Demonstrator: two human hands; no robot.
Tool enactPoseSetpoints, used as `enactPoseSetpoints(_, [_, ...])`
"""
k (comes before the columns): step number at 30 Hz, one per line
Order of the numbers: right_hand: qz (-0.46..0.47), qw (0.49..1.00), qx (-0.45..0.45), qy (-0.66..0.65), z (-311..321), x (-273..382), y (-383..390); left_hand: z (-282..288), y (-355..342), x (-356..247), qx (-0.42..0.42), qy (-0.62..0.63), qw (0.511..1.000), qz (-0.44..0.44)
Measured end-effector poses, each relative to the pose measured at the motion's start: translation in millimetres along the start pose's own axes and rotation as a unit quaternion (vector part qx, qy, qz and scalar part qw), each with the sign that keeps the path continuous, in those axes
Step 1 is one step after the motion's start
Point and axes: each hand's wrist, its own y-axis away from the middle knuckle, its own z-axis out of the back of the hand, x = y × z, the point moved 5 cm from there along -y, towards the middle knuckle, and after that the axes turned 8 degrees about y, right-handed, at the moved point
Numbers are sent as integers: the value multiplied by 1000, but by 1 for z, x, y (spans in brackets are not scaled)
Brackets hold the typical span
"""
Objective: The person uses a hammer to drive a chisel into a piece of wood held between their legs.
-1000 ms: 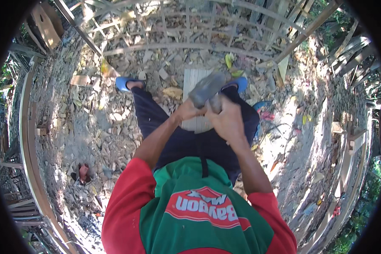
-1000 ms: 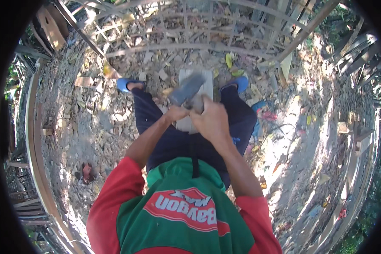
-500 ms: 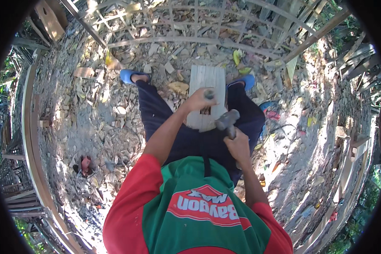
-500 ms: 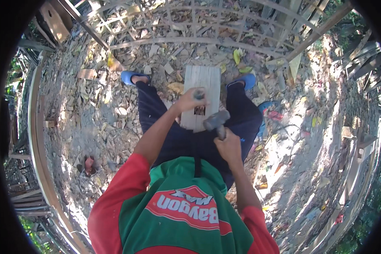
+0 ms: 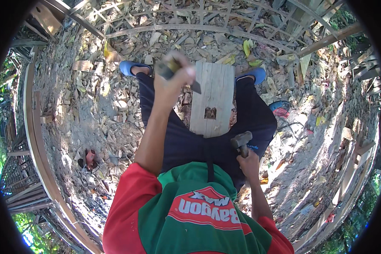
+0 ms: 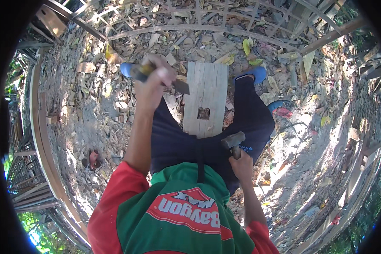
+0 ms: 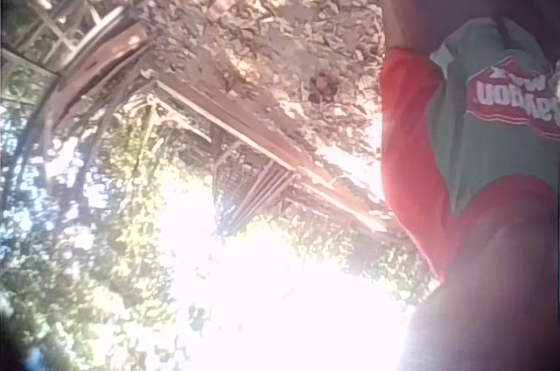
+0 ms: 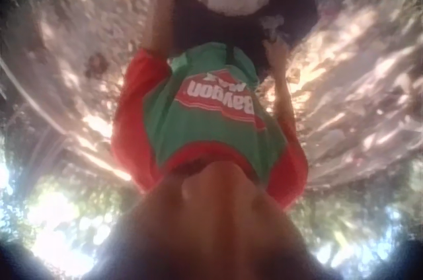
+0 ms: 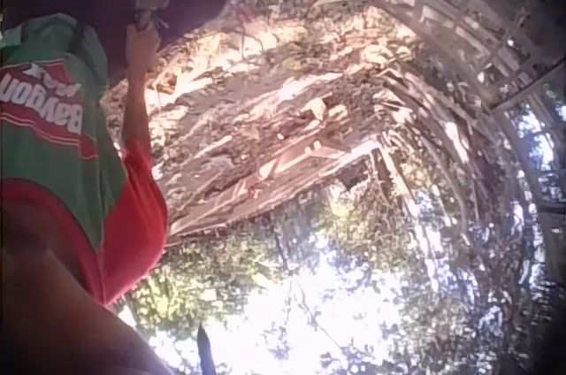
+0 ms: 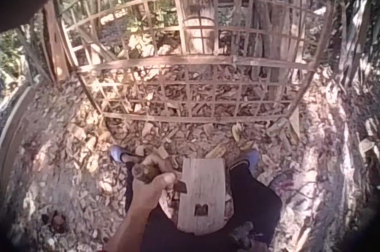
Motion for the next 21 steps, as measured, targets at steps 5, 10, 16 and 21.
enactPoseSetpoints(5, [-59,996,58,-26,10,26,-4,-48,84,31,210,-276,938,-17])
enactPoseSetpoints(10, [-85,994,64,-22,7,17,-3,-61,139,79,307,-262,915,-20])
enactPoseSetpoints(16, [-100,993,68,-15,6,18,-2,-43,130,91,283,-270,919,-52])
enactPoseSetpoints(21, [-92,993,76,4,7,23,-2,-42,128,89,307,-272,911,-44])
